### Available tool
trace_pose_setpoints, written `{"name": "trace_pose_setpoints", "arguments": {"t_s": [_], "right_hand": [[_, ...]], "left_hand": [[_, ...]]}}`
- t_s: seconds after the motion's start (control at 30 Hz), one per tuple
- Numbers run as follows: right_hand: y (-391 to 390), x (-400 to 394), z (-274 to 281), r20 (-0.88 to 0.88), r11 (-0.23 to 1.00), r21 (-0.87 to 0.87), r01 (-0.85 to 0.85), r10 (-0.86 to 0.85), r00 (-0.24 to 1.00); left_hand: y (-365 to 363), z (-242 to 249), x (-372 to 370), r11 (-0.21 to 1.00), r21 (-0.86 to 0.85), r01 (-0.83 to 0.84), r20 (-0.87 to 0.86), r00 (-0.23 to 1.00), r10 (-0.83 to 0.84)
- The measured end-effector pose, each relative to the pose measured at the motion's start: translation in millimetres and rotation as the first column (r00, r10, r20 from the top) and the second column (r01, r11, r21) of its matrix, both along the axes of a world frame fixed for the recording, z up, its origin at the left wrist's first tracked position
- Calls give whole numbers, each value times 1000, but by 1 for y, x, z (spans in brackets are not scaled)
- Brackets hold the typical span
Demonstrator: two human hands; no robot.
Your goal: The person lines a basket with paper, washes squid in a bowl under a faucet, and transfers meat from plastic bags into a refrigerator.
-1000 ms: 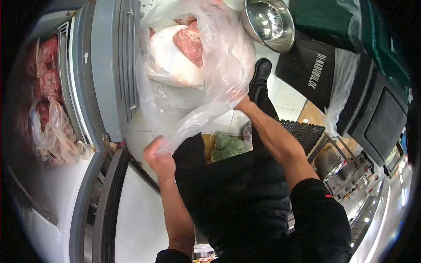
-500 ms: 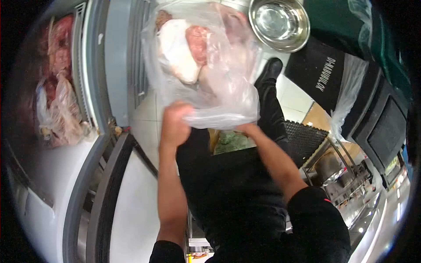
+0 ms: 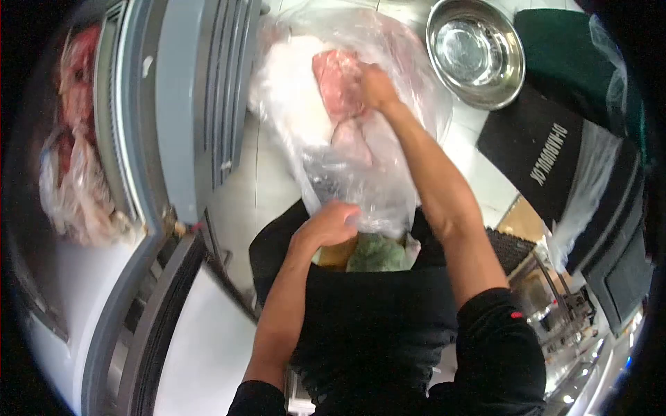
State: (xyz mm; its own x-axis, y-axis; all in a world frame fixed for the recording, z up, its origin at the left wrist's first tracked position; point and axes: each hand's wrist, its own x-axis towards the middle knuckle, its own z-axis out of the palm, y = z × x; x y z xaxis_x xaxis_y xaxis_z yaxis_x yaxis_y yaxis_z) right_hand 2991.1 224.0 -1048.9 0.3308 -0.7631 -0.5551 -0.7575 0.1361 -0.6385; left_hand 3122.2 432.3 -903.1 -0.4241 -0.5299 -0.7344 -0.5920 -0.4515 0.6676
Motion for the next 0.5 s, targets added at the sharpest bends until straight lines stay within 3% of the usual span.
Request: {"name": "trace_pose_setpoints", "arguments": {"t_s": [0.03,0.07,0.1,0.13,0.17,0.2,0.23,0.3,0.33,0.4,0.43,0.47,0.5], "right_hand": [[5,15,-22,7,1000,-18,19,-19,1000],[25,39,-30,-184,928,-358,-104,39,982],[29,49,-38,-380,723,-629,-286,35,924],[20,47,-45,-371,708,-647,-283,31,928],[10,48,-46,-285,781,-577,-238,80,955],[-2,49,-42,-192,843,-498,-204,122,974],[-13,44,-28,-118,929,-336,-155,122,985],[-23,19,-9,-61,927,-336,-167,155,986],[-32,5,3,-6,929,-319,-186,195,981],[-28,-33,42,222,884,-464,54,58,973],[-32,-56,72,206,793,-588,159,-43,978],[-41,-85,104,289,830,-519,206,-57,956],[-51,-115,120,260,780,-587,216,-71,963]], "left_hand": [[-8,-16,4,998,58,33,-75,997,-29],[-11,-28,7,989,131,76,-159,986,-54],[-37,-28,14,968,166,188,-144,976,-165],[-69,-23,20,956,288,54,-171,985,-5],[-85,-41,35,970,198,-143,-103,981,166],[-110,-40,42,939,-25,-342,87,935,343],[-137,-38,48,834,-281,-475,213,816,537],[-158,-83,72,614,-772,-166,329,721,609],[-163,-105,79,579,-798,-167,306,715,628],[-158,-156,93,643,-766,-23,521,565,640],[-153,-185,103,542,-840,17,459,554,695],[-154,-186,112,534,-845,8,455,537,711],[-163,-179,120,659,-751,-29,560,500,660]]}}
